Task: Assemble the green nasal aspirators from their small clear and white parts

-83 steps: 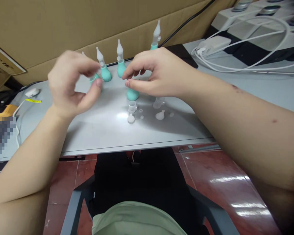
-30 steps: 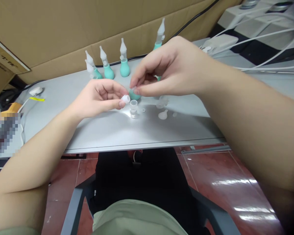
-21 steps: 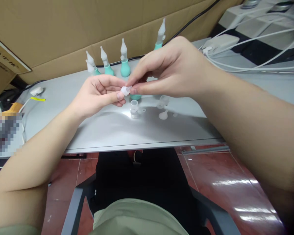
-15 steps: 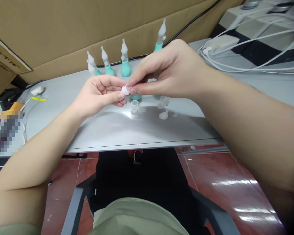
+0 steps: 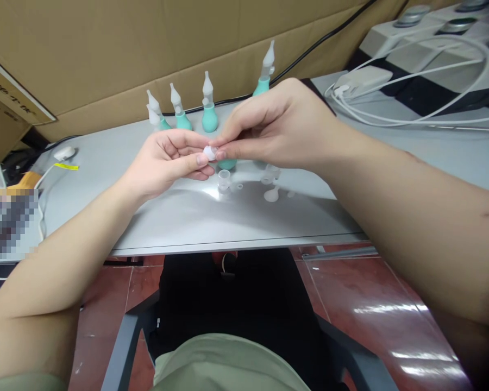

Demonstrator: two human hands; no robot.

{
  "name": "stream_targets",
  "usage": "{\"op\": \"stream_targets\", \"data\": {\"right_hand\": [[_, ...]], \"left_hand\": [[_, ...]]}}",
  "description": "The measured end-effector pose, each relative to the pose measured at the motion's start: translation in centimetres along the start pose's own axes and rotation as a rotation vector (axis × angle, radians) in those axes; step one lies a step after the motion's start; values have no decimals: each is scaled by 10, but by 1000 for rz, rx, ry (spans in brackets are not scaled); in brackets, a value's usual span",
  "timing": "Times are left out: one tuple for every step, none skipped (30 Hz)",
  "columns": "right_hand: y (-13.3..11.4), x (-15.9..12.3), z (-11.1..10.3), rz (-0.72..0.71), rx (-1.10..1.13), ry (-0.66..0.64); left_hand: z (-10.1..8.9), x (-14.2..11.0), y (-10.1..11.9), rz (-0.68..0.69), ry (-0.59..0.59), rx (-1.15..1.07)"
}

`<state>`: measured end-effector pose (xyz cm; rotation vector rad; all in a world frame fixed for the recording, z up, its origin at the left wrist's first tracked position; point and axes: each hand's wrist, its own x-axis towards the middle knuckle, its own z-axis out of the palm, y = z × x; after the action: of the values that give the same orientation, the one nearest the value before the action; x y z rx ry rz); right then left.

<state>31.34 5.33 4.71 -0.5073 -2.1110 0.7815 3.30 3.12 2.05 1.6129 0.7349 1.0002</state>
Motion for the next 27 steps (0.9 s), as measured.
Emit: {"op": "stream_targets", "data": {"right_hand": [[0, 0, 0, -13, -5, -4], [0, 0, 0, -33, -11, -3], [0, 0, 0, -52, -19, -3], [0, 0, 0, -69, -23, -1], [0, 0, 0, -74, -26, 5], [0, 0, 1, -67, -27, 15], [-1, 0, 2, -55, -25, 27], [-2, 0, 2, -44, -21, 39], [-3, -1, 3, -37, -19, 49], [-3, -1, 4, -37, -23, 59], [-4, -1, 4, -39, -33, 62], [-4, -1, 5, -45, -45, 63], [-4, -2, 5, -46, -60, 60], [-4, -2, 5, -40, -74, 56], [-3, -2, 6, -34, -85, 53], [-3, -2, 6, -33, -90, 51], [-2, -2, 6, -38, -91, 45], [-1, -2, 6, -51, -92, 37], [-1, -2, 6, -69, -92, 29], [0, -2, 6, -86, -91, 21], [0, -1, 6, -93, -88, 13], [0, -1, 5, -85, -83, 3], [-1, -1, 5, -65, -76, -3], [-1, -1, 5, -40, -67, -6], [-2, -1, 5, -14, -58, -9], [-3, -1, 5, 6, -49, -9], [-4, -1, 6, 20, -43, -7]], "left_hand": [[0, 0, 0, -10, 8, 1], [0, 1, 0, -18, 20, 3], [0, 2, -1, -28, 31, 4], [-1, 2, -1, -35, 43, 2], [-1, 3, -1, -42, 51, -2], [-2, 3, -1, -48, 54, -7], [-2, 4, -1, -52, 53, -10], [-2, 4, -1, -52, 47, -9], [-3, 4, 0, -51, 39, -7], [-3, 4, 0, -47, 32, -4], [-2, 4, 0, -44, 27, -4], [-2, 4, 1, -40, 24, -7], [-2, 3, 1, -36, 24, -15], [-1, 3, 1, -35, 25, -26], [-1, 3, 1, -37, 29, -35], [-1, 3, 1, -44, 31, -40], [0, 3, 0, -51, 32, -40], [0, 3, 0, -56, 32, -34], [0, 3, 0, -57, 28, -27], [0, 3, 0, -52, 22, -21], [0, 3, -1, -44, 16, -22], [0, 3, -1, -39, 10, -25], [-1, 3, -1, -36, 7, -29], [-1, 3, -1, -37, 3, -29], [-2, 3, -2, -38, -1, -24], [-3, 3, -2, -39, -4, -14], [-4, 3, -2, -39, -6, -1]]}}
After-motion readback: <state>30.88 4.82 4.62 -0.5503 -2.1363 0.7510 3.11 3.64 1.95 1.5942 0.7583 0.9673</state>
